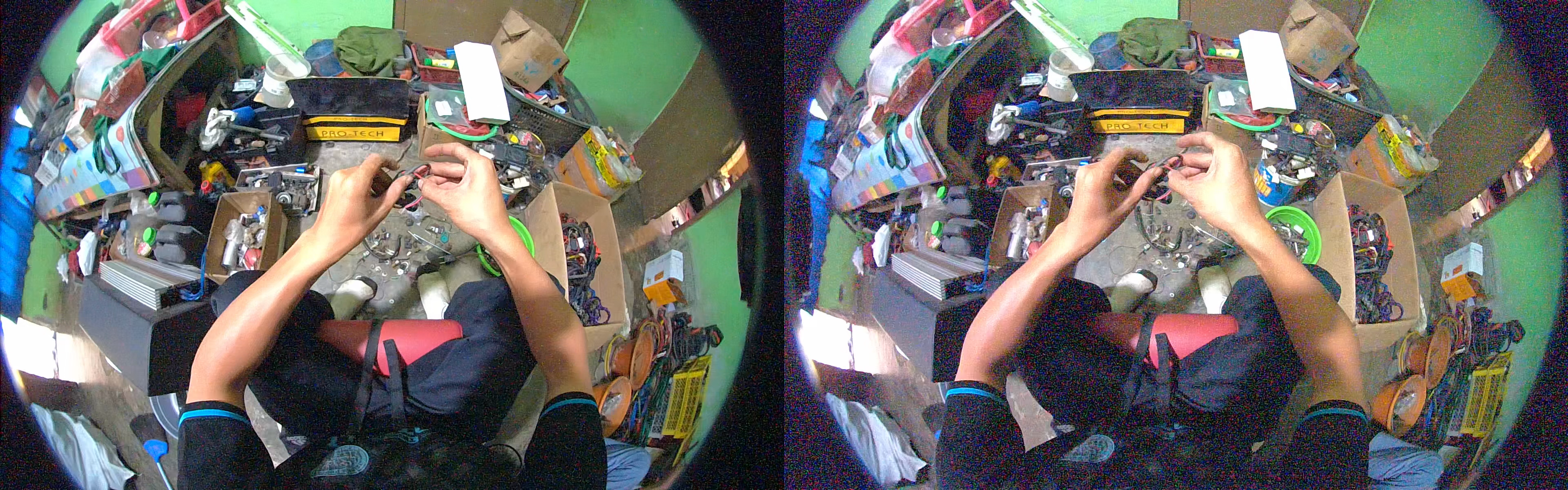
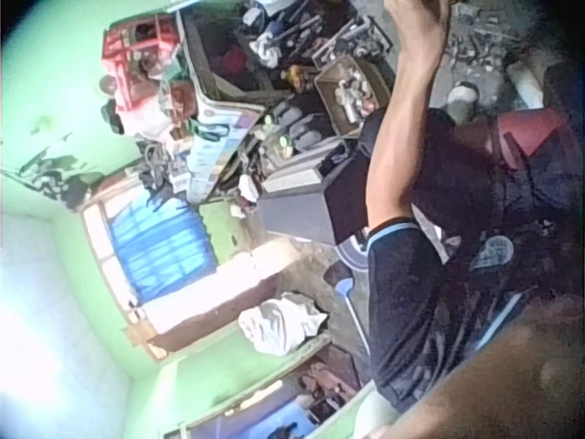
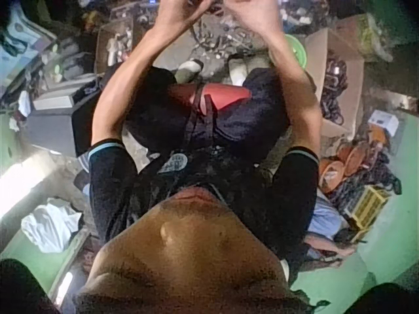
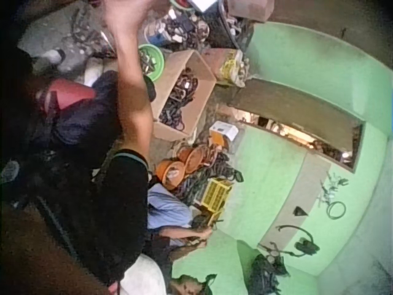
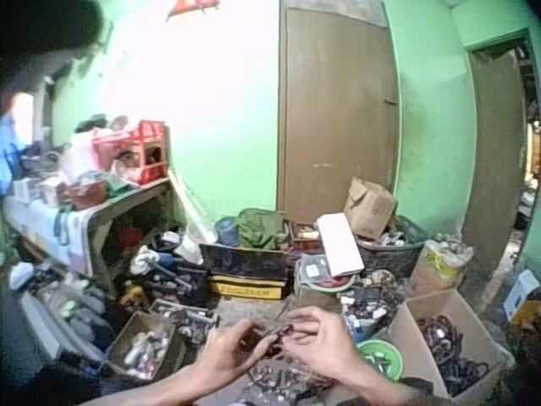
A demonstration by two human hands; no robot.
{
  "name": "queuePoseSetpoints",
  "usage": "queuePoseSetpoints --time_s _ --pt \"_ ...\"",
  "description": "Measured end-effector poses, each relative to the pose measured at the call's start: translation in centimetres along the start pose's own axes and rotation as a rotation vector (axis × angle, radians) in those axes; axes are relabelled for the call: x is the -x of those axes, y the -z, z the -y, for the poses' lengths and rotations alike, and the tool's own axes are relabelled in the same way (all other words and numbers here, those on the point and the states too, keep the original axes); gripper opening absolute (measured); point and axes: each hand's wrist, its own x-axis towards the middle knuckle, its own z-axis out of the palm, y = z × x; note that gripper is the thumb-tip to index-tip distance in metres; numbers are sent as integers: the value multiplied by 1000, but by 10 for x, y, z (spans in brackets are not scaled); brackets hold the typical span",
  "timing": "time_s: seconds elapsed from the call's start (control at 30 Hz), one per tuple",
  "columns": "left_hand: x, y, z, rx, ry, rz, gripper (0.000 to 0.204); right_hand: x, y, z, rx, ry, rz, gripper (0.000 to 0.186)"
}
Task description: The person sits on the floor and uses a yellow-handled screwdriver to adjust a small white circular component. They then handle a black electrical connector with red and black wires, manipulating the wires and the connector housing.
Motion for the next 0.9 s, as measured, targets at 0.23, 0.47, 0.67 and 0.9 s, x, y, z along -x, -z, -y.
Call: queuePoseSetpoints --time_s 0.23,0.47,0.67,0.9 --pt "-2 -1 18 -86 125 125 15 -5 12 0 -30 -160 102 39" --pt "2 -18 20 -102 -139 -74 9 -9 8 -11 -151 -110 172 24" --pt "4 -11 21 -237 -76 -33 12 -8 13 -15 288 131 -3 38" --pt "5 -6 7 70 268 26 22 -10 22 -19 400 119 140 33"
